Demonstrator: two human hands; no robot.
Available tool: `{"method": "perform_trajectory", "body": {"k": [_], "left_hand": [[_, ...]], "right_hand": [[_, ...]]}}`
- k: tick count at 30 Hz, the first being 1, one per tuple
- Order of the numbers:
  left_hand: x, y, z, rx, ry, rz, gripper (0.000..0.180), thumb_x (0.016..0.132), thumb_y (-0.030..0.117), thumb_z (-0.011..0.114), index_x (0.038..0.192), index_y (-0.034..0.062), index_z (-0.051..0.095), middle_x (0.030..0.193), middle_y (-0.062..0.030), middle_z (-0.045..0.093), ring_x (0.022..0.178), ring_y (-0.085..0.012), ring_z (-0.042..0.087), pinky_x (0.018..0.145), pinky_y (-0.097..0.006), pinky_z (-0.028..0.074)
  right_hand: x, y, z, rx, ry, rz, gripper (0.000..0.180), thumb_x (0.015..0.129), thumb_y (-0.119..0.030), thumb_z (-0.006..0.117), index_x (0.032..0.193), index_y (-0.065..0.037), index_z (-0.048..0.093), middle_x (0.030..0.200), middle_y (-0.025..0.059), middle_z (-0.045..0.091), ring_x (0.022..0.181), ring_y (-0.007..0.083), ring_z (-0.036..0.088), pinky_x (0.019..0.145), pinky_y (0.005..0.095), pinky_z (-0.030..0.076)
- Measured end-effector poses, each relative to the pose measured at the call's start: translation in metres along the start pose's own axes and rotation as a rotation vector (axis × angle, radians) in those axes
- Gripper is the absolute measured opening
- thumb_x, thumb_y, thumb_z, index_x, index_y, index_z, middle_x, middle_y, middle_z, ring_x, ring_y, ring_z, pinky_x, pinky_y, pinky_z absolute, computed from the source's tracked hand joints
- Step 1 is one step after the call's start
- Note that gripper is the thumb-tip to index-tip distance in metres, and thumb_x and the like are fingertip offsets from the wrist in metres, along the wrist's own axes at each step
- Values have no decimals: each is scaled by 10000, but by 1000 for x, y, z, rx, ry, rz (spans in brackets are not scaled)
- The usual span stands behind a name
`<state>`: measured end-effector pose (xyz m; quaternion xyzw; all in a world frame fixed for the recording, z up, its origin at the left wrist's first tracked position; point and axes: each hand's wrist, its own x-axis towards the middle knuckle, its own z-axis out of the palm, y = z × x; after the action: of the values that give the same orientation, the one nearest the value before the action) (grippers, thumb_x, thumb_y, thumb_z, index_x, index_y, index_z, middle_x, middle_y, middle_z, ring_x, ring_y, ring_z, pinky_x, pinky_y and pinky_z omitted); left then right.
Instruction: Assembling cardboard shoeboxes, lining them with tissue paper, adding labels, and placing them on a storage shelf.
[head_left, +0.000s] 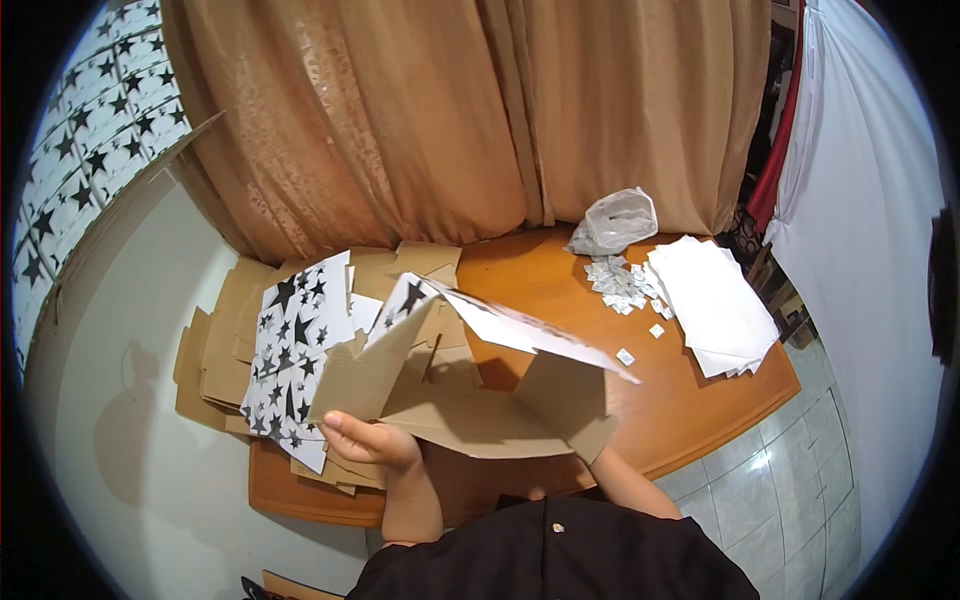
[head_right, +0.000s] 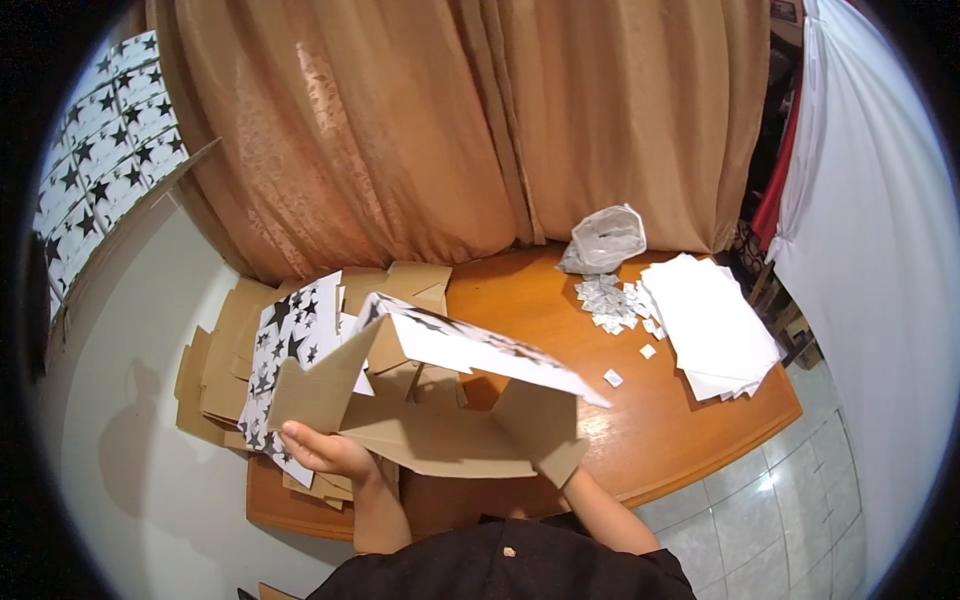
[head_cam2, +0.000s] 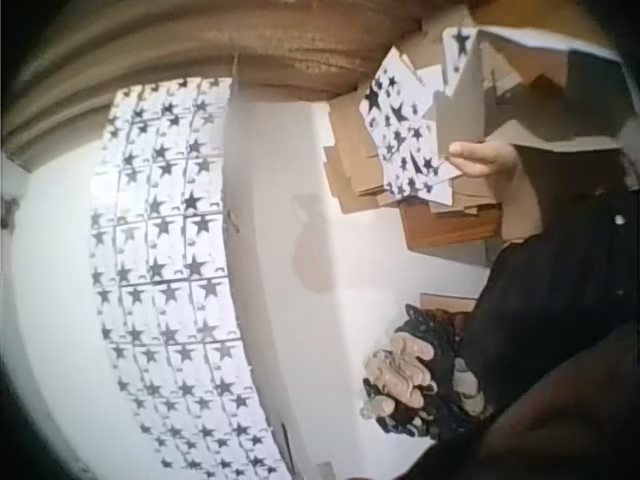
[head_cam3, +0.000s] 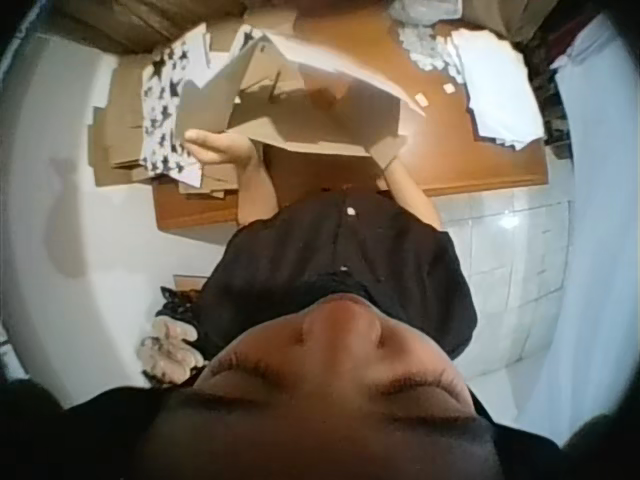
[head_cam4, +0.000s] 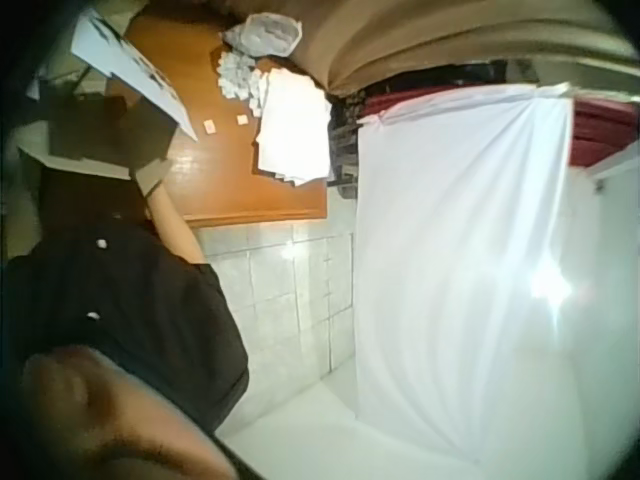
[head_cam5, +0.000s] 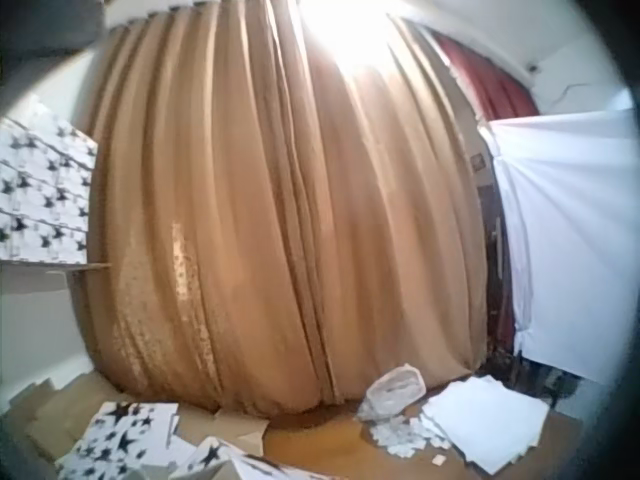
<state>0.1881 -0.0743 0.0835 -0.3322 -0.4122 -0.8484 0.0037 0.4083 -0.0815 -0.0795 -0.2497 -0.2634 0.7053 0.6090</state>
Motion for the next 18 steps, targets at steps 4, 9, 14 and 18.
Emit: {"method": "perform_trajectory", "body": {"k": [4,9,14,18], "left_hand": [[-34,3,3,-79,-146,-142,360,991,279,317,890,-17,495,839,-74,536,770,-137,487,701,-272,416],[-86,-8,-6,12,-404,-227,334,989,277,331,961,-13,493,906,-75,555,811,-131,512,740,-264,419],[-110,-20,-23,-61,-496,-458,327,981,269,351,920,-15,501,875,-77,546,805,-123,495,732,-259,402],[-116,-37,-39,-252,-495,-617,310,983,245,350,1037,-17,507,1012,-116,575,945,-163,533,855,-284,399]], "right_hand": [[-45,-30,-71,-5,50,-121,686,908,-579,310,1416,-124,232,1429,85,314,1308,231,302,1070,381,262],[-12,-76,-99,-5,84,-261,673,913,-572,303,1408,-119,251,1422,78,328,1301,222,312,1068,373,266],[12,-92,-119,13,131,-366,660,918,-564,297,1400,-113,270,1414,72,341,1294,213,323,1066,366,270],[16,-80,-117,2,182,-455,651,922,-558,292,1394,-109,285,1408,67,352,1288,205,331,1065,360,274]]}}
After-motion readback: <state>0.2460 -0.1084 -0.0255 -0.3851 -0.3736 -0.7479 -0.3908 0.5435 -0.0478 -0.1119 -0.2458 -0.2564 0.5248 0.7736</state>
